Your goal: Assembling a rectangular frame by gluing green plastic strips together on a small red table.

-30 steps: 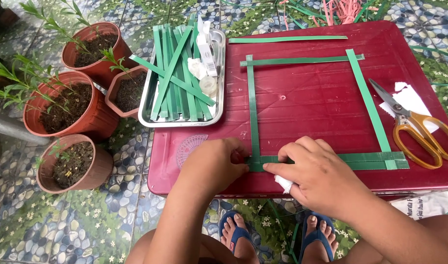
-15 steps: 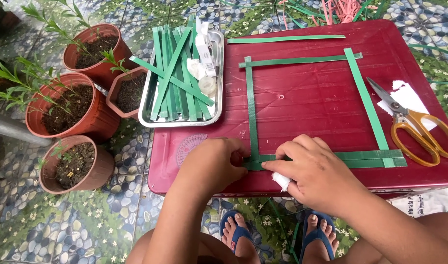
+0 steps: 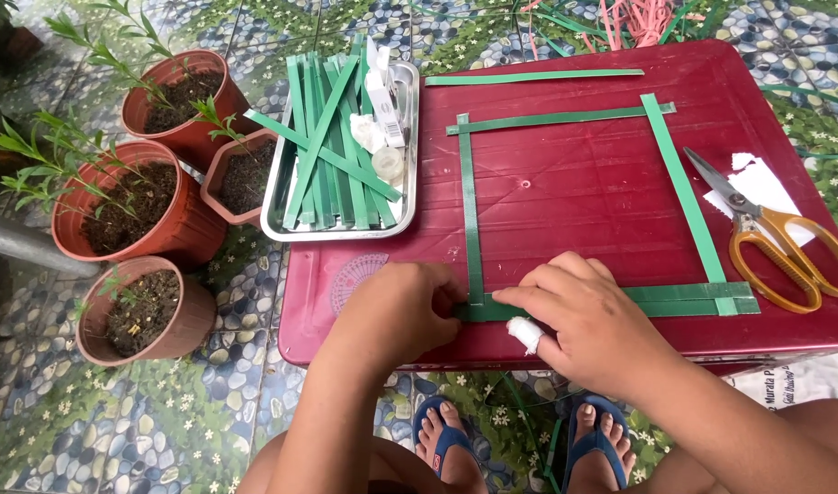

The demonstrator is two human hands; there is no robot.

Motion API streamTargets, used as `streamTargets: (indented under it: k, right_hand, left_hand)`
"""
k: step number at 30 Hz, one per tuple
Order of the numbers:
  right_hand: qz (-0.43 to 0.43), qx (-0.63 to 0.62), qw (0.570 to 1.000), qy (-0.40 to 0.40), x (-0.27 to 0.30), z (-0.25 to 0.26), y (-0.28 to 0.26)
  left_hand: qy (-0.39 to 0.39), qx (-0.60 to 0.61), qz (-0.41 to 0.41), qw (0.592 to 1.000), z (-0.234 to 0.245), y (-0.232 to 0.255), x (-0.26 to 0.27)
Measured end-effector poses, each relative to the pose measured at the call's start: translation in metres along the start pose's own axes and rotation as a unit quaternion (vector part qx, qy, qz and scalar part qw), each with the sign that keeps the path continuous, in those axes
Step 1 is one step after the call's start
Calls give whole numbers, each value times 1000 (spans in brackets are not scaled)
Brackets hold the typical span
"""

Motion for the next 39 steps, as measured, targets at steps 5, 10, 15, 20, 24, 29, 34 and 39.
streamTargets:
  k: [5,10,15,20,24,29,34,39]
  right_hand:
    - [-21,-14,999,-20,0,-4,3]
    - [-61,-31,996,-59,-1,-11,12]
    - [-70,-33,995,-69,-2,-10,10]
    - [-86,-35,992,-88,-3,-11,10]
    - [-95,-36,989,-108,-4,-12,11]
    - [-36,-32,998,-50,-1,-8,8]
    - [-21,-40,999,-29,-2,-11,10]
    - [-56,-63,996,-43,-2,-13,14]
  left_hand:
    - [-20,44,15,999,0,0,2]
    - [-33,91,36,995,2,0,3]
    - [-12,23,12,1000,3,1,2]
    - [-16,29,11,999,2,7,3]
    - [-28,2,34,999,2,10,5]
    - [12,38,7,999,1,10,2]
    - [28,102,-13,994,13,9,4]
    - [202,297,112,927,63,3,13]
Point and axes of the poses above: each hand's wrist, its own x-axis away from the middle knuckle, its own z-axis out of the back of the hand, y = z × x, the point moved 7 cm from there along -x, towards the middle knuckle, and after that the axes turned 2 degrees about x, right-handed, at the moved point
